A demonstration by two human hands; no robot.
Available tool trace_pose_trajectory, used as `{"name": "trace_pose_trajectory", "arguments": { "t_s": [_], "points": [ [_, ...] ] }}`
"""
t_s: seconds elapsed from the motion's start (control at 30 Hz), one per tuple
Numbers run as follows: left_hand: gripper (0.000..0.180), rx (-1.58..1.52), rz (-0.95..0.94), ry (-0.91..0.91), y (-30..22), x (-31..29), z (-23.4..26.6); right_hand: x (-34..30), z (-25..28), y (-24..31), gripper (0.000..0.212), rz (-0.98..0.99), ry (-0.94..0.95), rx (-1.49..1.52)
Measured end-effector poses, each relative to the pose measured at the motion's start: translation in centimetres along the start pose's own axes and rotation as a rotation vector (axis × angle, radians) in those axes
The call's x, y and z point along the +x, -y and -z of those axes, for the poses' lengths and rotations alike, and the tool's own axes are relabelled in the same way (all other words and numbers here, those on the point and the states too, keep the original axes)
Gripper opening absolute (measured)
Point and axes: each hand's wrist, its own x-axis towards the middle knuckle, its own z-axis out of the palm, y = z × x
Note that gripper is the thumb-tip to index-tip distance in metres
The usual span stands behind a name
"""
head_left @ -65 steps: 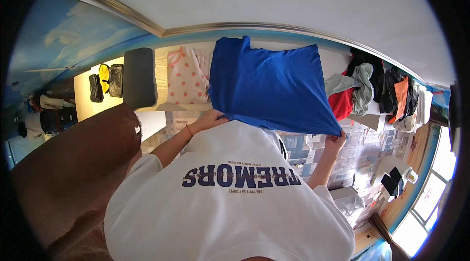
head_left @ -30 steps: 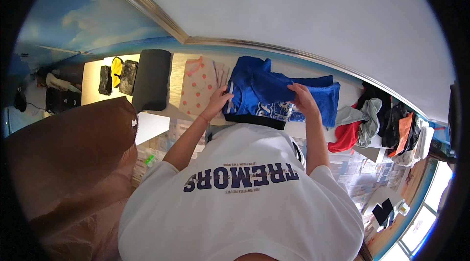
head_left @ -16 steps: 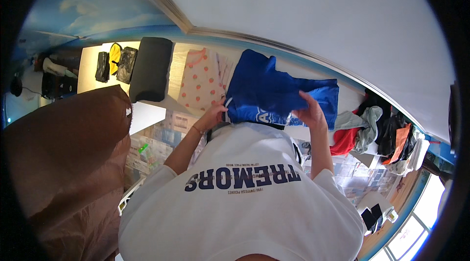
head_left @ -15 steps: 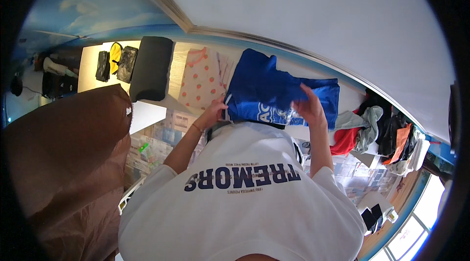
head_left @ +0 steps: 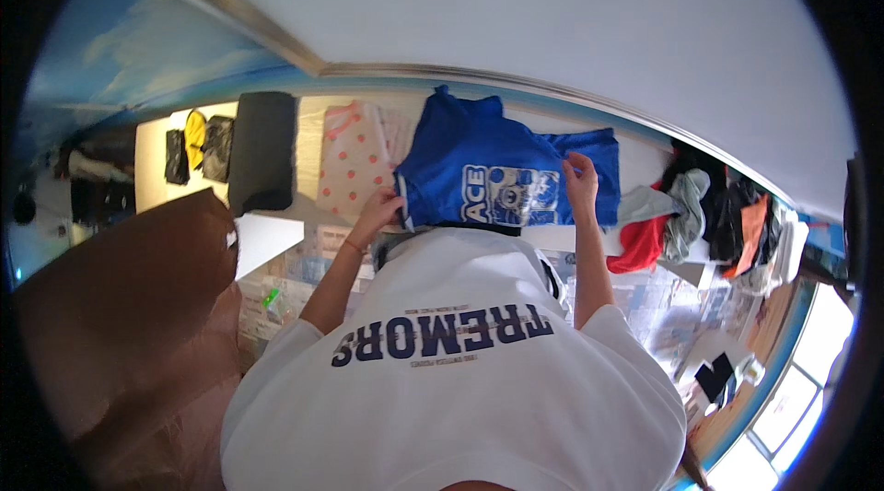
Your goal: The person folds several pieces of clothing on a white table, including a white shirt with red patterns, a blue t-shirt, a light green shirt, and a red towel. Each item is smoothed and folded into a compact shape and placed in a stack.
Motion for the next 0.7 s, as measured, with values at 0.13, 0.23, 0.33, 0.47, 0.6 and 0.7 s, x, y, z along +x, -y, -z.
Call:
{"name": "trace_pose_trajectory", "arguments": {
  "t_s": [0.13, 0.23, 0.33, 0.47, 0.6, 0.7],
  "points": [
    [0.027, 0.582, -0.328, -0.238, -3.6, 1.0, 0.6, 1.3, 6.9, -5.9, 0.026, -0.067, -0.263, -0.235],
    [0.020, 0.717, -0.557, -0.301, -9.4, 1.2, 0.5, 3.6, 9.2, -6.8, 0.026, -0.062, -0.287, -0.270],
    [0.018, 0.608, -0.710, -0.217, -14.3, 4.3, -2.3, 7.0, 9.6, -6.8, 0.026, -0.061, -0.291, -0.325],
    [0.017, 0.631, -0.878, -0.167, -19.0, 9.0, -6.5, 10.2, 9.0, -7.6, 0.027, -0.128, -0.422, -0.566],
    [0.017, 0.660, -0.766, -0.243, -17.4, 13.1, -7.3, 13.0, 8.9, -8.2, 0.031, -0.062, -0.304, -0.583],
    [0.018, 0.675, -0.645, -0.287, -15.7, 13.6, -6.9, 13.9, 9.1, -8.5, 0.036, -0.145, -0.276, -0.132]
  ]
}}
